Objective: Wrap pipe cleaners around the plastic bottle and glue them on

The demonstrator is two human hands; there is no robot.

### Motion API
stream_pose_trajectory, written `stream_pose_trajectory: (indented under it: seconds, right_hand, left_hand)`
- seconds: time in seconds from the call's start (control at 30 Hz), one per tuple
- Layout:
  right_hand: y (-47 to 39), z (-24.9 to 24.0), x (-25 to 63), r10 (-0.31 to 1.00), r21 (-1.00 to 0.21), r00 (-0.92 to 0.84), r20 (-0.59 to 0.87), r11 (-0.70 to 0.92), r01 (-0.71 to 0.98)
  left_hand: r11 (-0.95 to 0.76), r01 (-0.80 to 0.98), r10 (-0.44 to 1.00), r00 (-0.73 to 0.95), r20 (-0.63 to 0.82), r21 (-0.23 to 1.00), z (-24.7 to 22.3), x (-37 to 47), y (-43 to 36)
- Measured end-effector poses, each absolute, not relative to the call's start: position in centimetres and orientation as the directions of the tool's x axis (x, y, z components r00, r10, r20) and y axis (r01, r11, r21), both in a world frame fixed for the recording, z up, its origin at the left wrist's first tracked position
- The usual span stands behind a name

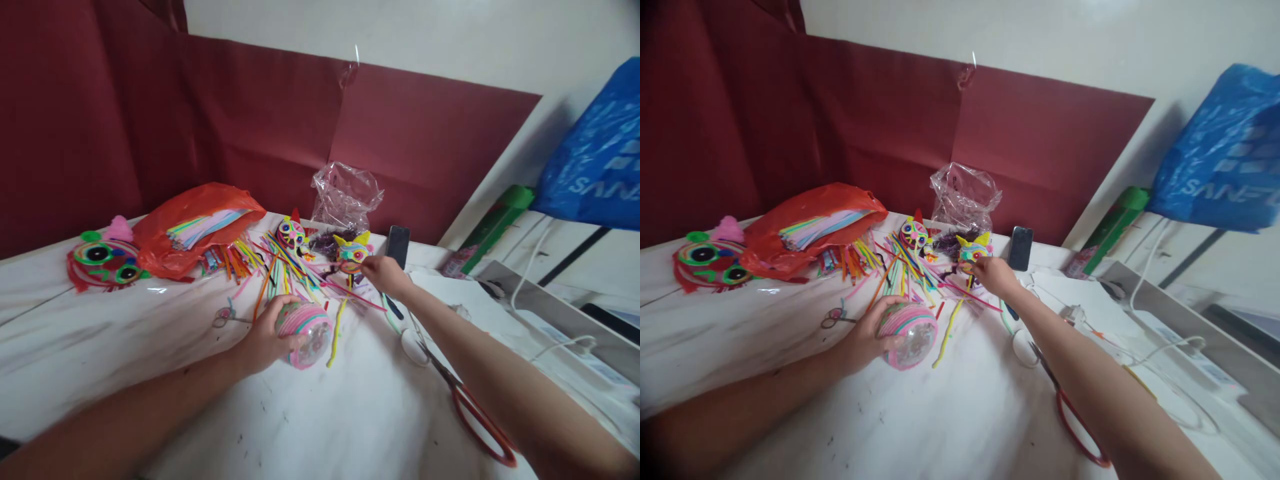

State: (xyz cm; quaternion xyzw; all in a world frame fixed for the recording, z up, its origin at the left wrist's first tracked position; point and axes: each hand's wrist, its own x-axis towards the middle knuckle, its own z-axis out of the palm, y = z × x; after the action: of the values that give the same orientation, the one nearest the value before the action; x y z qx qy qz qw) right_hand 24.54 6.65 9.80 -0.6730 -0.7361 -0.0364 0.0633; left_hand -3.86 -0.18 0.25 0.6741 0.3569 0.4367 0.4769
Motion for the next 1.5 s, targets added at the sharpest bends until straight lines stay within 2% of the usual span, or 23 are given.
stream_pose_trajectory:
  seconds: [0.2, 0.3, 0.4, 0.53, 0.63, 0.73, 0.9, 1.0, 1.07, 1.13, 1.17, 1.2, 1.27, 1.33, 1.4, 1.43, 1.5]
  right_hand:
    - [5.1, 7.4, 23.8, 0.995, 0.039, -0.102, -0.006, 0.103, 0.994]
    - [4.8, 7.5, 24.0, 0.995, 0.091, -0.016, 0.098, 0.007, 0.996]
    - [5.0, 8.2, 24.4, 0.976, 0.083, 0.035, 0.217, -0.054, 0.995]
    - [6.0, 7.8, 24.7, 0.983, 0.016, 0.025, 0.182, -0.029, 0.999]
    - [6.8, 7.0, 25.0, 0.973, -0.088, 0.080, 0.214, -0.062, 0.994]
    - [7.5, 6.8, 25.2, 0.952, -0.269, 0.148, 0.269, -0.073, 0.960]
    - [7.0, 8.0, 24.4, 0.936, -0.610, 0.151, 0.316, 0.079, 0.789]
    - [4.5, 9.5, 23.5, 0.924, -0.765, 0.079, 0.373, 0.258, 0.590]
    - [2.1, 10.6, 23.1, 0.893, -0.853, -0.018, 0.449, 0.434, 0.288]
    - [-0.7, 11.5, 22.9, 0.832, -0.820, -0.015, 0.554, 0.549, 0.162]
    - [-2.2, 11.9, 23.0, 0.790, -0.778, 0.015, 0.613, 0.600, 0.186]
    - [-3.5, 12.2, 23.2, 0.735, -0.720, 0.055, 0.676, 0.641, 0.267]
    - [-6.0, 12.7, 23.6, 0.594, -0.533, 0.081, 0.800, 0.642, 0.551]
    - [-7.6, 12.8, 24.0, 0.473, -0.286, -0.022, 0.881, 0.568, 0.771]
    - [-8.4, 12.5, 24.2, 0.450, -0.130, -0.171, 0.876, 0.562, 0.817]
    - [-8.4, 12.1, 24.1, 0.472, -0.105, -0.250, 0.845, 0.605, 0.789]
    - [-8.1, 10.8, 23.5, 0.543, -0.141, -0.399, 0.739, 0.705, 0.695]
  left_hand:
    - [-0.305, 0.058, 0.895, 0.359, 0.265, 0.951, 0.2, -3.8, -0.2]
    - [-0.308, 0.055, 0.895, 0.354, 0.270, 0.950, 0.1, -3.8, -0.1]
    - [-0.304, 0.060, 0.900, 0.345, 0.267, 0.951, 0.0, -3.8, 0.1]
    - [-0.312, 0.063, 0.897, 0.349, 0.272, 0.948, -0.1, -3.9, 0.1]
    - [-0.315, 0.064, 0.897, 0.347, 0.275, 0.947, -0.1, -3.9, 0.1]
    - [-0.300, 0.056, 0.901, 0.344, 0.264, 0.952, 0.0, -3.9, 0.2]
    - [-0.237, 0.044, 0.909, 0.364, 0.205, 0.971, 0.0, -3.9, 0.5]
    - [-0.200, 0.026, 0.913, 0.368, 0.177, 0.979, 0.0, -4.0, 0.8]
    - [-0.184, 0.022, 0.912, 0.376, 0.162, 0.983, -0.1, -4.1, 1.0]
    - [-0.195, 0.030, 0.907, 0.386, 0.169, 0.980, -0.1, -4.2, 1.2]
    - [-0.210, 0.031, 0.905, 0.385, 0.182, 0.977, 0.0, -4.2, 1.3]
    - [-0.227, 0.032, 0.903, 0.383, 0.198, 0.973, 0.0, -4.2, 1.4]
    - [-0.241, 0.043, 0.901, 0.380, 0.208, 0.969, 0.3, -4.2, 1.4]
    - [-0.237, 0.079, 0.900, 0.394, 0.188, 0.968, 0.6, -4.1, 1.4]
    - [-0.235, 0.125, 0.892, 0.421, 0.163, 0.964, 1.1, -3.8, 1.2]
    - [-0.242, 0.141, 0.886, 0.435, 0.160, 0.960, 1.3, -3.6, 1.1]
    - [-0.276, 0.160, 0.868, 0.465, 0.174, 0.948, 2.0, -3.0, 0.8]
